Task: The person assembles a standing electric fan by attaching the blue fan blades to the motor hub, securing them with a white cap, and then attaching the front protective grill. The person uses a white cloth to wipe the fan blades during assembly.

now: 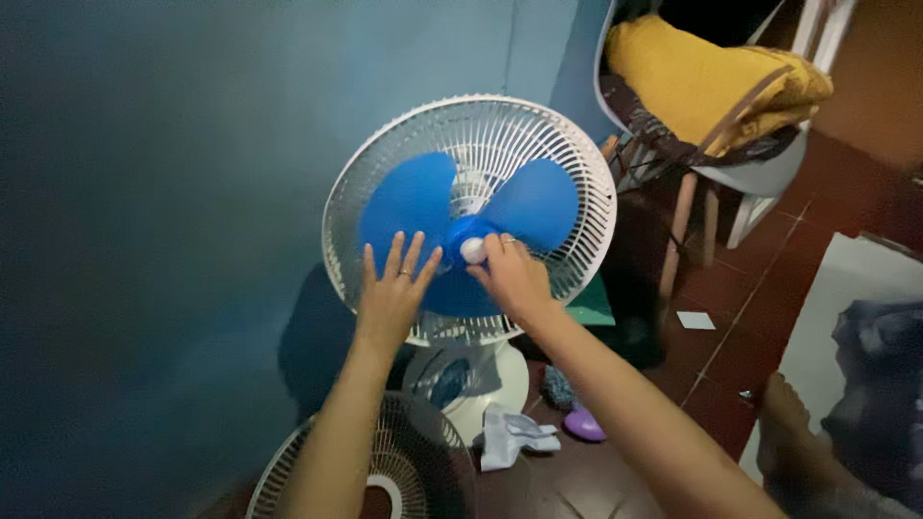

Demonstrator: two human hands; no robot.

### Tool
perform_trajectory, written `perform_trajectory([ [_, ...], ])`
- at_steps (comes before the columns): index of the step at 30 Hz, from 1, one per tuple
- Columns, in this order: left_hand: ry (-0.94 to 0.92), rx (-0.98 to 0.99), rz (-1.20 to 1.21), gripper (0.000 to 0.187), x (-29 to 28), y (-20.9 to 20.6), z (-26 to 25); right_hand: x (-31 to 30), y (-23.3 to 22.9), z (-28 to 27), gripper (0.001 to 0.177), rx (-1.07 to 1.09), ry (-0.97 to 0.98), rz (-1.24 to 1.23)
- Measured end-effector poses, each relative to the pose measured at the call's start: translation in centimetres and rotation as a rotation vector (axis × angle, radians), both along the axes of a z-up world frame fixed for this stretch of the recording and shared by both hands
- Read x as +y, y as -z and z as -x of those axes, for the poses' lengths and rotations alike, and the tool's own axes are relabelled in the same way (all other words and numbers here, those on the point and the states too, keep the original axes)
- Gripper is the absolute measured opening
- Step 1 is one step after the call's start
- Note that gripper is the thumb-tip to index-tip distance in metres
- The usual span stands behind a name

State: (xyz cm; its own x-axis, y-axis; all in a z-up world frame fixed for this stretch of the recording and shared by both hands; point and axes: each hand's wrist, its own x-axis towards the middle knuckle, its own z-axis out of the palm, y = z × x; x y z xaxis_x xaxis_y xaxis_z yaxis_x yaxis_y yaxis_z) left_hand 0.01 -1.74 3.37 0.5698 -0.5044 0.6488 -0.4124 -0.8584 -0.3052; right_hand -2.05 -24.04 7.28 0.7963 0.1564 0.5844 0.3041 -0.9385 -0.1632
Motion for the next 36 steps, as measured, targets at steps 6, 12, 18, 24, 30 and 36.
perform_trajectory([
  [6, 0.028, 0.012, -0.017, 0.071, 0.5, 3.5, 3.3, -1.3, 2.3, 2.7, 0.067, -0.042, -0.154, -0.017],
  [12, 0.024, 0.131, -0.047, 0.076, 0.6, 7.6, 7.1, -0.7, 7.5, 4.7, 0.071, -0.161, -0.298, 0.175],
  [18, -0.038, 0.658, -0.472, 0.062, 1.7, 13.3, 9.8, 3.9, 15.5, 9.7, 0.073, 0.490, -0.399, 0.970],
  [24, -0.065, 0.717, -0.477, 0.062, 3.6, 19.6, 12.4, 5.2, 21.9, 10.5, 0.091, 0.484, -0.515, 1.006],
  [30, -0.159, 0.897, -0.528, 0.030, 4.2, 20.0, 14.7, 5.9, 25.4, 12.3, 0.090, 0.858, -0.599, 1.120],
  [36, -0.223, 0.913, -0.358, 0.049, 5.8, 17.5, 15.2, 4.6, 32.3, 12.9, 0.037, 0.528, -0.811, 1.158],
])
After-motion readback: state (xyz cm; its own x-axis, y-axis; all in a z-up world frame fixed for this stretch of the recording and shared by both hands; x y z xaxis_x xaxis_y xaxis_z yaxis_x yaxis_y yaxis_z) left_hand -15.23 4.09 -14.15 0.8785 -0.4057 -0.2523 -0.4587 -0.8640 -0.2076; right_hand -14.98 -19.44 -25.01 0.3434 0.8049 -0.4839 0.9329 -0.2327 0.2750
